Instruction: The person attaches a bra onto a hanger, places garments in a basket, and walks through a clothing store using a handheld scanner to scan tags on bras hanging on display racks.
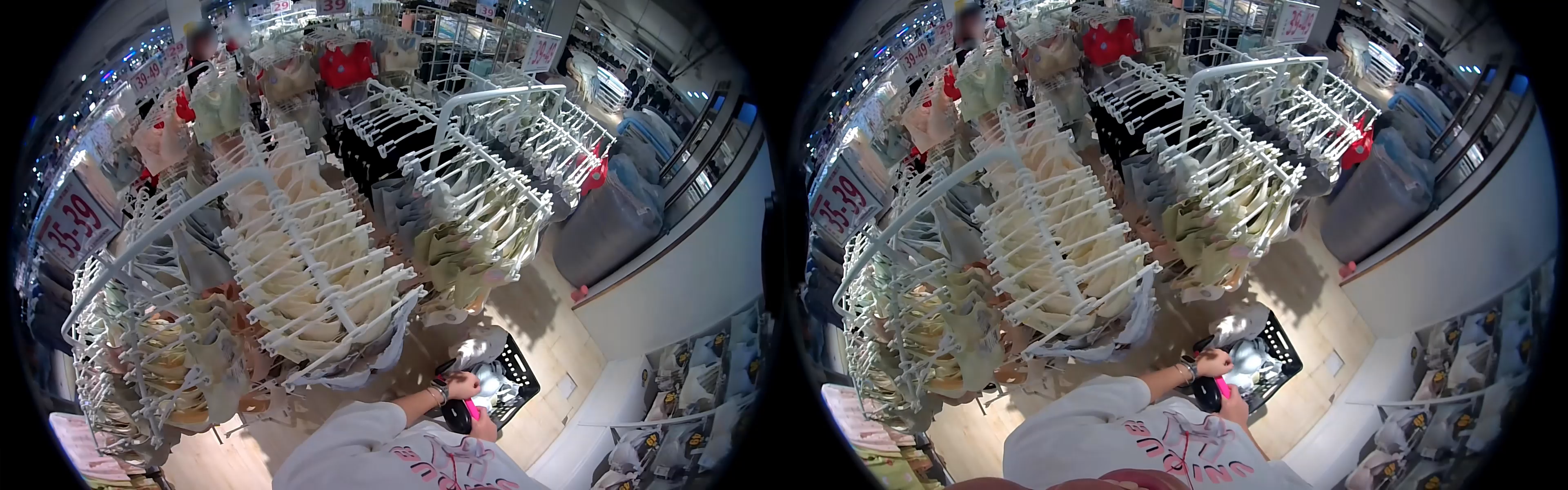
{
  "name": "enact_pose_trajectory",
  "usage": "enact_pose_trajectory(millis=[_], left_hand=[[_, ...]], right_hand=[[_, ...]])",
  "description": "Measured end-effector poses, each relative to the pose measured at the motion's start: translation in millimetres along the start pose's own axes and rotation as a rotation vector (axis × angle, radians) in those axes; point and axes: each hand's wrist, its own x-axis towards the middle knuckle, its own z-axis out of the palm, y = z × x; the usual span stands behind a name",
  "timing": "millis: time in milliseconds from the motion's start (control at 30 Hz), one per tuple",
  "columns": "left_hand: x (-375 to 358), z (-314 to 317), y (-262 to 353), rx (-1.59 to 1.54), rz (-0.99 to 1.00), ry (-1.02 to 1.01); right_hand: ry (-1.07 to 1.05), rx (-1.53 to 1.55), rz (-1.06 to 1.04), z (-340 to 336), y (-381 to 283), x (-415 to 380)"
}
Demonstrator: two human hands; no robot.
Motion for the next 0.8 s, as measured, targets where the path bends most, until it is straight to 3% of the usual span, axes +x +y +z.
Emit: enact_pose_trajectory(millis=[233, 267, 367, 400, 800], left_hand=[[-12, 5, 18, 0.025, 0.039, -0.168], [-15, 5, 21, 0.031, 0.049, -0.176], [-20, 10, 23, 0.04, 0.072, -0.198], [-21, 19, 18, 0.046, 0.084, -0.197], [-40, 40, 15, 0.117, 0.095, -0.142]], right_hand=[[0.127, 0.147, 0.258, 29, 5, -23], [0.0, 0.208, 0.474, 29, 6, -25], [-0.015, 0.314, 0.573, 42, 13, -33], [0.085, 0.349, 0.464, 62, 32, -37], [0.094, 0.322, 0.53, 59, 16, -59]])
